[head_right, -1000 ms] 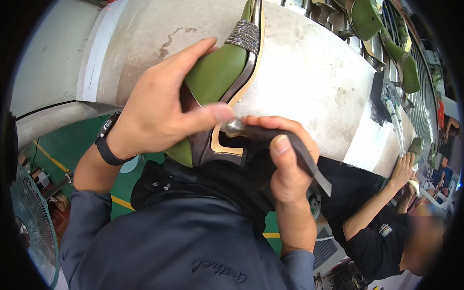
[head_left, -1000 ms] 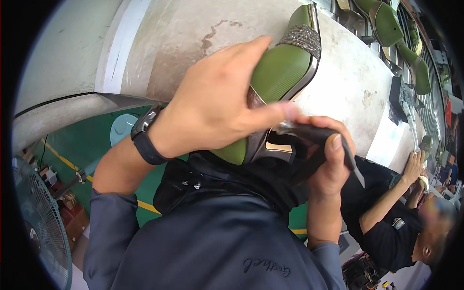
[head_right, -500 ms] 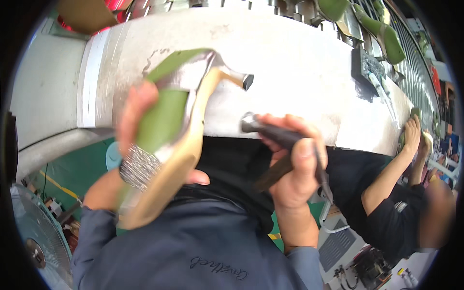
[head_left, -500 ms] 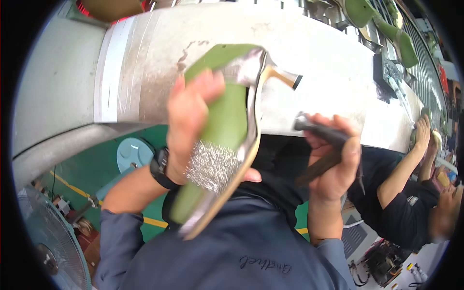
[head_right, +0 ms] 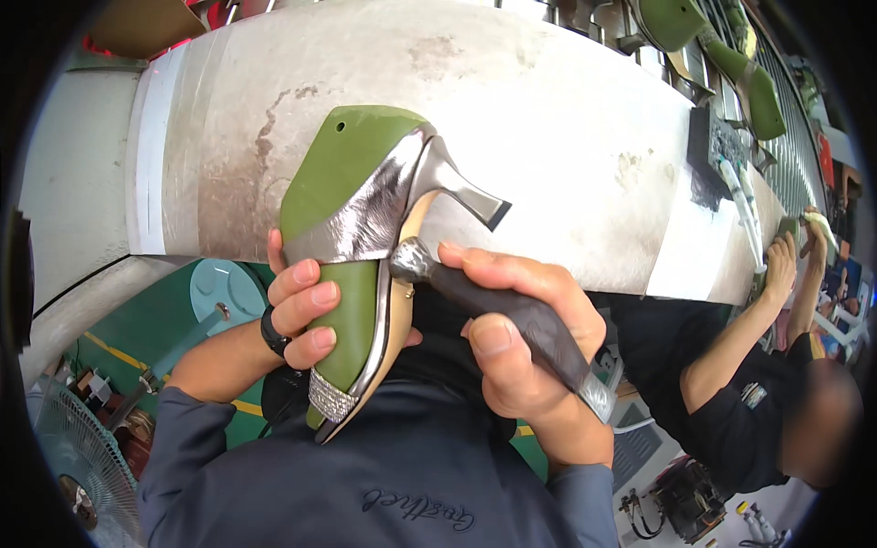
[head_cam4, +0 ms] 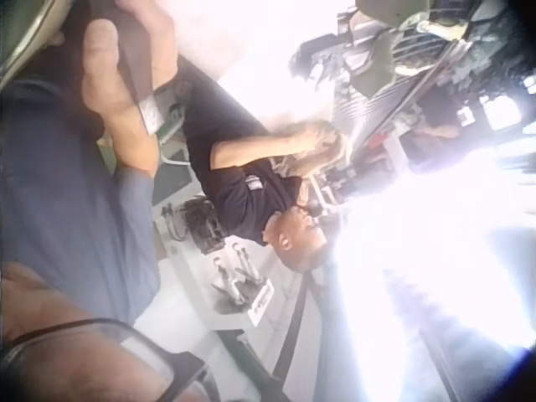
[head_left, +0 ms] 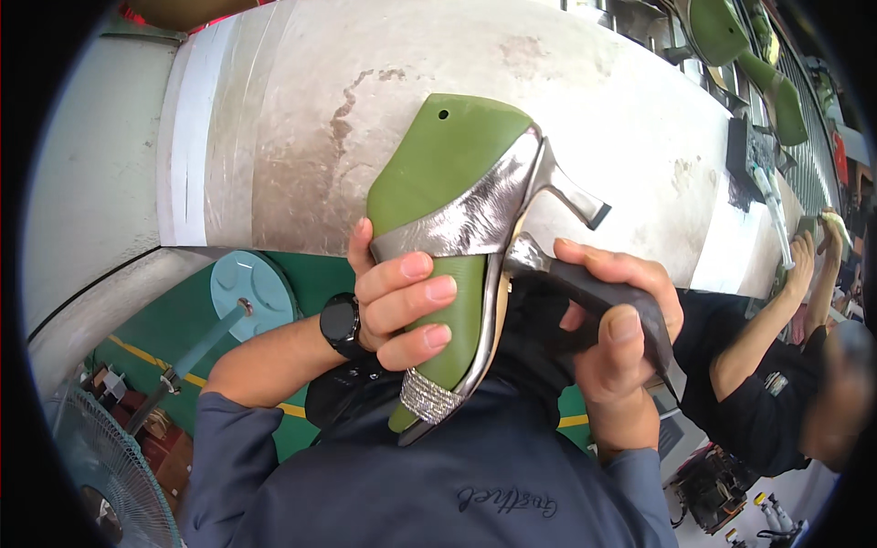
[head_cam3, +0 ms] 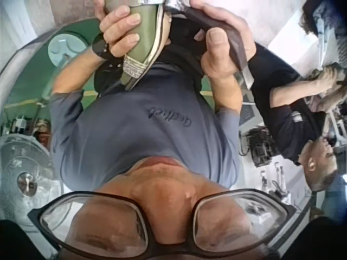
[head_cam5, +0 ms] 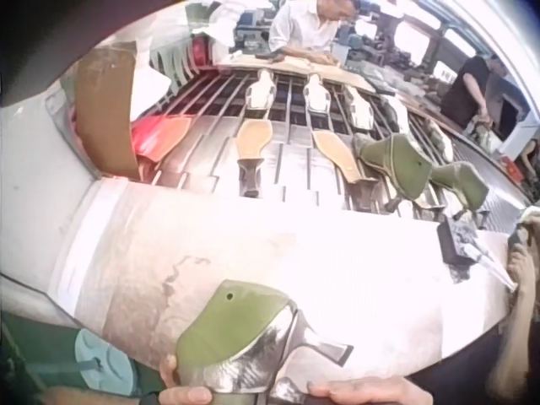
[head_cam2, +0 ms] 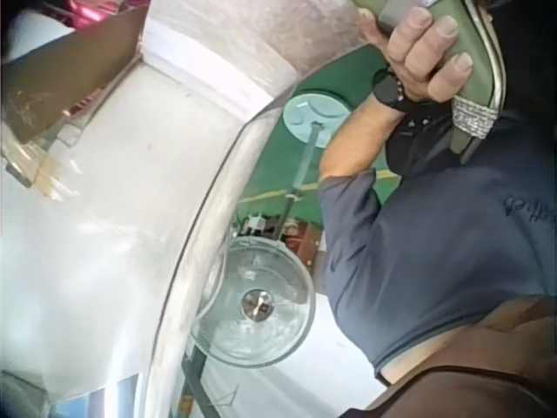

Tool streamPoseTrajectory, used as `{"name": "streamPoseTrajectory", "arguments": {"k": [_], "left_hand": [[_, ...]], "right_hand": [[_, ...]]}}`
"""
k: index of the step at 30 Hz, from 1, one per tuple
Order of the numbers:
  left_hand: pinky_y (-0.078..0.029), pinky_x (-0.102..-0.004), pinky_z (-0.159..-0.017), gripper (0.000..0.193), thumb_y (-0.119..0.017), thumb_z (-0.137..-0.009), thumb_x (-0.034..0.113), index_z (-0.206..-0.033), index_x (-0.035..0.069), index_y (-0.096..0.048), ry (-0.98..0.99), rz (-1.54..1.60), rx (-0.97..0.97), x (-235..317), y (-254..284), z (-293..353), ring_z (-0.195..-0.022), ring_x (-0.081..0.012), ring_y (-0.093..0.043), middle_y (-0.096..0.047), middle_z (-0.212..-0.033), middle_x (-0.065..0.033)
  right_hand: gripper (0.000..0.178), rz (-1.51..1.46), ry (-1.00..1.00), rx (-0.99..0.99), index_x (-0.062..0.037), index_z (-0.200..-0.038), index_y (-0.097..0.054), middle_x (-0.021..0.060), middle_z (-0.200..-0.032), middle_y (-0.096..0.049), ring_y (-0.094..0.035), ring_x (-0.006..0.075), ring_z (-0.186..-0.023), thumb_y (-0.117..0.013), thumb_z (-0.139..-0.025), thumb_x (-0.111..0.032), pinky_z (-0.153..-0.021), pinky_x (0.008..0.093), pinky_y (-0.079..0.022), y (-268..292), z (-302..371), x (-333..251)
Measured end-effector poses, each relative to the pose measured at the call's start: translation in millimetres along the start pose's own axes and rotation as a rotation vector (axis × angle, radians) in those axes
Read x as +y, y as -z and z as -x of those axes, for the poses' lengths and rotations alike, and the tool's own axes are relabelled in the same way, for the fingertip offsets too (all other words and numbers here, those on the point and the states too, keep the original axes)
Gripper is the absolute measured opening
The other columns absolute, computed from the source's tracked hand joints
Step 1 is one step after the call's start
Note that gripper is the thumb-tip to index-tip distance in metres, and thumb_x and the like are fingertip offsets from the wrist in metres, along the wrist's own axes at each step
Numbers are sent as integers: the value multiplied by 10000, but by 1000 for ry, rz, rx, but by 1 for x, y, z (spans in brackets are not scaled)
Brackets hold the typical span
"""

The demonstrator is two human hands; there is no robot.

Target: The person applies adhesive to shoes using a syringe, presses and attaches the outsoles by hand, and hammers along the edges using a cobbler hammer.

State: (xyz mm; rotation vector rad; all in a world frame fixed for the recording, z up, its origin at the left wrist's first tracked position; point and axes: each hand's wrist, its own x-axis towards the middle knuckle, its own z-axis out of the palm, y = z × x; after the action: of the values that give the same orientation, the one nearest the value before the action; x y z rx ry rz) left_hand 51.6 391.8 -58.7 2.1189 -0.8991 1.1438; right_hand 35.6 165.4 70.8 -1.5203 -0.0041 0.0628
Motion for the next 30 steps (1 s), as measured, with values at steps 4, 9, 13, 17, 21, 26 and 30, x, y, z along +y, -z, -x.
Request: {"name": "streamPoseTrajectory", "arguments": {"k": [4, 9, 13, 17, 21, 26, 30], "left_hand": [[-325, -650, -1197, 826, -822, -847, 539, -1375, 165, -309, 32, 105, 80, 1, -4, 2, -1341, -254, -456, -424, -1342, -32], [-285, -663, -1206, 721, -813, -878, 473, -1347, 193, -342, 52, 174, 124, 3, -7, 3, -1325, -239, -467, -456, -1324, -9], [-287, -674, -1195, 515, -713, -951, 447, -1289, 204, -412, 128, 217, 237, 14, -16, 2, -1222, -209, -508, -500, -1226, 22], [-290, -687, -1181, 333, -589, -1017, 411, -1243, 205, -456, 171, 249, 274, 17, -16, -2, -1154, -193, -530, -521, -1156, 30], [-314, -685, -1169, 460, -680, -968, 440, -1262, 198, -423, 103, 189, 229, 8, -16, -1, -1153, -210, -533, -508, -1180, 10], [-336, -648, -1183, 772, -817, -859, 513, -1357, 163, -341, 39, 95, 131, 1, -11, -5, -1287, -256, -490, -463, -1314, -47], [-326, -644, -1203, 859, -827, -830, 562, -1391, 159, -315, 17, 104, 14, -3, 1, 4, -1312, -288, -484, -457, -1336, -75]], "right_hand": [[390, 128, 77, -74, 56, -1197, -631, 258, -1190, -729, -735, 302, -1084, -730, -966, -242, -935, 380, -587, 4, -9, -3], [414, 257, 130, -92, 66, -1148, -656, 273, -1138, -741, -762, 325, -990, -772, -932, -268, -854, 384, -609, 2, -17, -7], [385, 358, 180, -160, 60, -1052, -694, 275, -1034, -762, -775, 330, -892, -826, -876, -256, -777, 375, -617, 4, -32, -15], [402, 406, 88, -326, 64, -1067, -693, 267, -1056, -760, -776, 345, -914, -857, -833, -219, -799, 389, -621, 10, -59, -36], [324, 418, -1, -364, 36, -1085, -691, 219, -1041, -763, -767, 300, -974, -825, -836, -124, -884, 383, -601, 7, -75, -43], [282, 298, -115, -148, 42, -1107, -699, 171, -1090, -774, -722, 183, -1009, -774, -887, -117, -907, 311, -558, 3, -48, -40], [271, 258, -184, -244, 26, -1060, -744, 165, -1050, -784, -760, 222, -967, -816, -829, -96, -874, 327, -586, 23, -29, -33]]}}
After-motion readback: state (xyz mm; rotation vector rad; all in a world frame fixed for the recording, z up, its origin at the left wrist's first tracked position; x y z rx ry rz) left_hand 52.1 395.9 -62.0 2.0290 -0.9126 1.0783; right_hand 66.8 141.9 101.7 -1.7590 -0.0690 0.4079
